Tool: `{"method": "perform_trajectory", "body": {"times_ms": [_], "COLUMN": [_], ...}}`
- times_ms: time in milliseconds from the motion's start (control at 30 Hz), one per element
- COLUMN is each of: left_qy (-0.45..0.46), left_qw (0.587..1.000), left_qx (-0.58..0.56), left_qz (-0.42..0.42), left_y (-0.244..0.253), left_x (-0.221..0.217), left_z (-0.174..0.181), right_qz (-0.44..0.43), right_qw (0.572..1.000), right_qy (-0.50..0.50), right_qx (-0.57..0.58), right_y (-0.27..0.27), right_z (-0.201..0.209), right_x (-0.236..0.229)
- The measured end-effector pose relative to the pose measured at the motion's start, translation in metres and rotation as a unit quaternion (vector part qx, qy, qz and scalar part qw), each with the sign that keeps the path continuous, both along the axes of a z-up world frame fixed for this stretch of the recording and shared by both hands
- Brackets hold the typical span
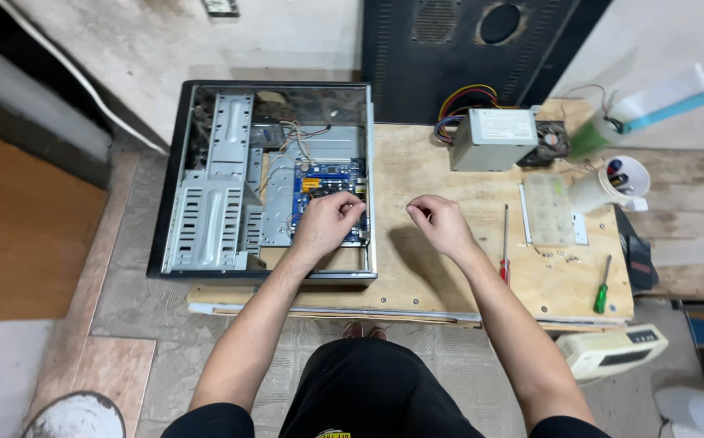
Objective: The person installs a power supply unit into a desktop computer case and secures it with screws. They then connect various power cables to the motherboard and organize the wiring inside the case.
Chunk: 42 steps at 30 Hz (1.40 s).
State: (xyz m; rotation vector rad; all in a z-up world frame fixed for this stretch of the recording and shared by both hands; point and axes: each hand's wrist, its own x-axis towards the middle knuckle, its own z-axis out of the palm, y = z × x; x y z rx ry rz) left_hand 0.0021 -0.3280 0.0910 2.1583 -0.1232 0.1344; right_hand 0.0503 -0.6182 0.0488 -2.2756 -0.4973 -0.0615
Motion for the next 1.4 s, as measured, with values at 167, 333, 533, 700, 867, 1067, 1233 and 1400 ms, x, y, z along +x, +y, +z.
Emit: {"method": "perform_trajectory", "body": {"times_ms": [167,333,533,700,867,1067,1233,1400], "left_qy": [0.01,0.029,0.046,0.047,0.025,0.077,0.127,0.161], "left_qw": [0.994,0.986,0.973,0.957,0.945,0.94,0.941,0.976], "left_qx": [0.035,0.092,0.195,0.282,0.326,0.331,0.313,0.144], "left_qz": [0.1,0.134,0.109,0.049,0.002,-0.033,-0.034,-0.034], "left_y": [0.051,0.091,0.112,0.126,0.128,0.125,0.124,0.126], "left_x": [-0.031,-0.05,-0.002,0.076,0.144,0.174,0.156,0.101], "left_z": [-0.005,-0.004,-0.003,-0.035,-0.091,-0.115,-0.07,0.013], "right_qz": [0.077,0.112,0.106,0.099,0.07,0.024,-0.009,-0.103], "right_qw": [0.993,0.983,0.979,0.974,0.979,0.994,0.998,0.988], "right_qy": [-0.066,-0.133,-0.155,-0.129,-0.107,-0.024,-0.006,0.093], "right_qx": [0.058,0.067,-0.08,-0.155,-0.156,-0.107,-0.066,-0.074], "right_y": [0.066,0.13,0.15,0.154,0.157,0.172,0.199,0.215], "right_z": [0.001,-0.013,-0.004,0.011,0.015,0.032,0.023,-0.073], "right_x": [0.017,0.015,0.007,0.0,-0.001,0.004,0.05,0.15]}}
